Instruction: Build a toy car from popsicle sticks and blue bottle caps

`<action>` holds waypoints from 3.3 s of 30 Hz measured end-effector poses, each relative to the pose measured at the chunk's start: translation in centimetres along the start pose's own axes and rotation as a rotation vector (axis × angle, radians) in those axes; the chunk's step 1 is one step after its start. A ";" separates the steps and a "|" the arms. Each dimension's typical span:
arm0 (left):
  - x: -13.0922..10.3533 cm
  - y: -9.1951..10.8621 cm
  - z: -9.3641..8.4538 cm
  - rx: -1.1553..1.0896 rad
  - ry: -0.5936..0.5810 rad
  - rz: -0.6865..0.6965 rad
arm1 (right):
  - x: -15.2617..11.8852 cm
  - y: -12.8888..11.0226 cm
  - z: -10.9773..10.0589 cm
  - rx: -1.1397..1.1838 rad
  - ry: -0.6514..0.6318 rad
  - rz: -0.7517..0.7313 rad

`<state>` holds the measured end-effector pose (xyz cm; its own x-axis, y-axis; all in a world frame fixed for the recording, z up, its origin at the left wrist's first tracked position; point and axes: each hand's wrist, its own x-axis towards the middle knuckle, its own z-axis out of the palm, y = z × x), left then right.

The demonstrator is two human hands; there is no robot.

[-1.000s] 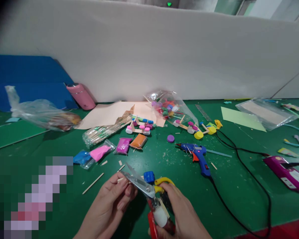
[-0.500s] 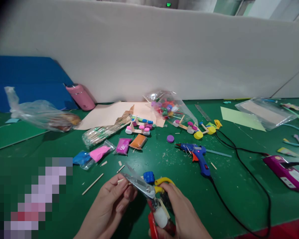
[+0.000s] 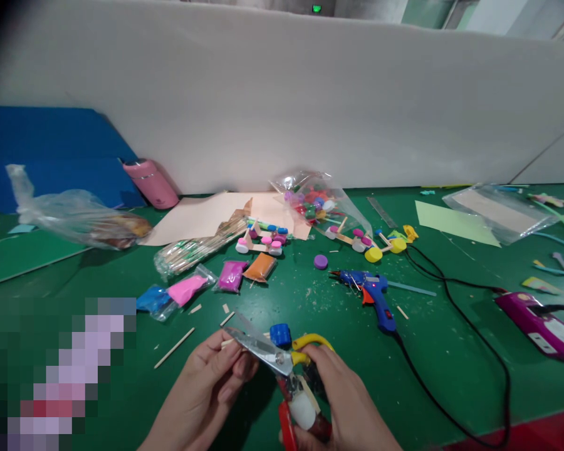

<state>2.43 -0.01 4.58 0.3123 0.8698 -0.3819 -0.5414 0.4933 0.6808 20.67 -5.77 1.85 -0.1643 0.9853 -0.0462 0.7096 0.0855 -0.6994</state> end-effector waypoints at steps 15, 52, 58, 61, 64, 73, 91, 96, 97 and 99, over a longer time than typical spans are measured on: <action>0.0 0.0 -0.1 -0.024 -0.048 -0.001 | 0.3 -1.7 -0.4 0.144 0.061 0.070; -0.2 0.2 -0.2 -0.147 -0.082 -0.085 | 0.6 -1.7 -0.5 -0.074 0.042 0.056; -0.2 0.3 -0.3 -0.169 -0.095 -0.083 | 0.6 -1.5 -0.4 -0.076 0.037 0.020; -0.3 0.3 -0.2 -0.172 -0.095 -0.085 | 0.6 -1.7 -0.4 -0.087 0.059 0.036; -0.4 0.4 -0.2 -0.166 -0.087 -0.079 | 0.6 -1.8 -0.4 -0.090 0.060 0.029; -0.4 0.4 0.0 -0.163 -0.077 -0.062 | 0.6 -1.4 -0.3 -0.076 0.060 0.016; -0.1 0.1 -0.6 0.108 0.093 -0.008 | 0.6 5.1 -1.4 -0.396 0.221 0.192; 0.0 0.1 -0.5 0.134 0.092 -0.006 | 0.4 5.6 -1.7 -0.494 0.270 0.139; 0.0 0.1 -0.5 0.141 0.091 -0.007 | 0.4 5.4 -1.7 -0.500 0.276 0.137; 0.0 0.0 -0.4 0.165 0.095 -0.014 | 0.6 4.6 -1.9 -0.480 0.302 0.143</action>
<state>2.08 -0.06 4.32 0.2400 0.8633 -0.4439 -0.4001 0.5046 0.7650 25.16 -4.50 -0.07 0.1089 0.9844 0.1384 0.9529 -0.0637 -0.2964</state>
